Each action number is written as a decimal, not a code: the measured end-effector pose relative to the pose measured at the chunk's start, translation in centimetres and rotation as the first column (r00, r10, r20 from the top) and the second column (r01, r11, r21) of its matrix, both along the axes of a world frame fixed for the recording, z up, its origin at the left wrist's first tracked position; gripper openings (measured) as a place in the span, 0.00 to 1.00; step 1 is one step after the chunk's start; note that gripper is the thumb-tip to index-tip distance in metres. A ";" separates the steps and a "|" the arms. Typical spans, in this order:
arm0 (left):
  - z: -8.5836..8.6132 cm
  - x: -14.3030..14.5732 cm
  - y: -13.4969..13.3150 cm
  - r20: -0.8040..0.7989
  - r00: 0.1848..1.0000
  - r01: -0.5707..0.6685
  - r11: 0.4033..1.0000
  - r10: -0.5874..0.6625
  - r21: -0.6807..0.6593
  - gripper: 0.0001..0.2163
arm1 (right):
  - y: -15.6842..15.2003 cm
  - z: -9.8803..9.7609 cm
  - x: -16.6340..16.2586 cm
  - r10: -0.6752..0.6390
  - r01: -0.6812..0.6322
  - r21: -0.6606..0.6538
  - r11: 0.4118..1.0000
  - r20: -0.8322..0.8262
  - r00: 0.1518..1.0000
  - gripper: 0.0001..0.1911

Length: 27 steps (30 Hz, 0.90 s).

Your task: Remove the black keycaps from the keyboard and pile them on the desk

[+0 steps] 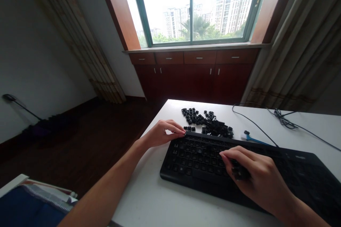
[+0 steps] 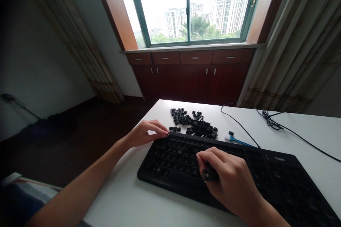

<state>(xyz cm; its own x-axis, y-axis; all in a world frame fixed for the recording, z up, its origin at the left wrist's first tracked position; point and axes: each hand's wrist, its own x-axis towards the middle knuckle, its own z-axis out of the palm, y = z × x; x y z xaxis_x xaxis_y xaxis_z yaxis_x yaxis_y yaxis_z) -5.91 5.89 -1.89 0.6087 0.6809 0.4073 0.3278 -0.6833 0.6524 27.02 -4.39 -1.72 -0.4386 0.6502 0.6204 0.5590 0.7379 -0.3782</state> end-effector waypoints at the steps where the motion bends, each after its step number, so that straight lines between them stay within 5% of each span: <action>1: 0.0 0.1 0.0 0.005 1.000 -0.008 1.000 0.008 -0.004 0.07 | 0.0 0.0 0.0 0.000 0.000 -0.002 1.000 0.002 1.000 0.09; 27: -0.1 0.0 0.0 0.002 1.000 0.006 1.000 -0.006 0.010 0.07 | -0.2 0.5 -0.2 -0.009 0.009 -0.011 1.000 0.008 1.000 0.08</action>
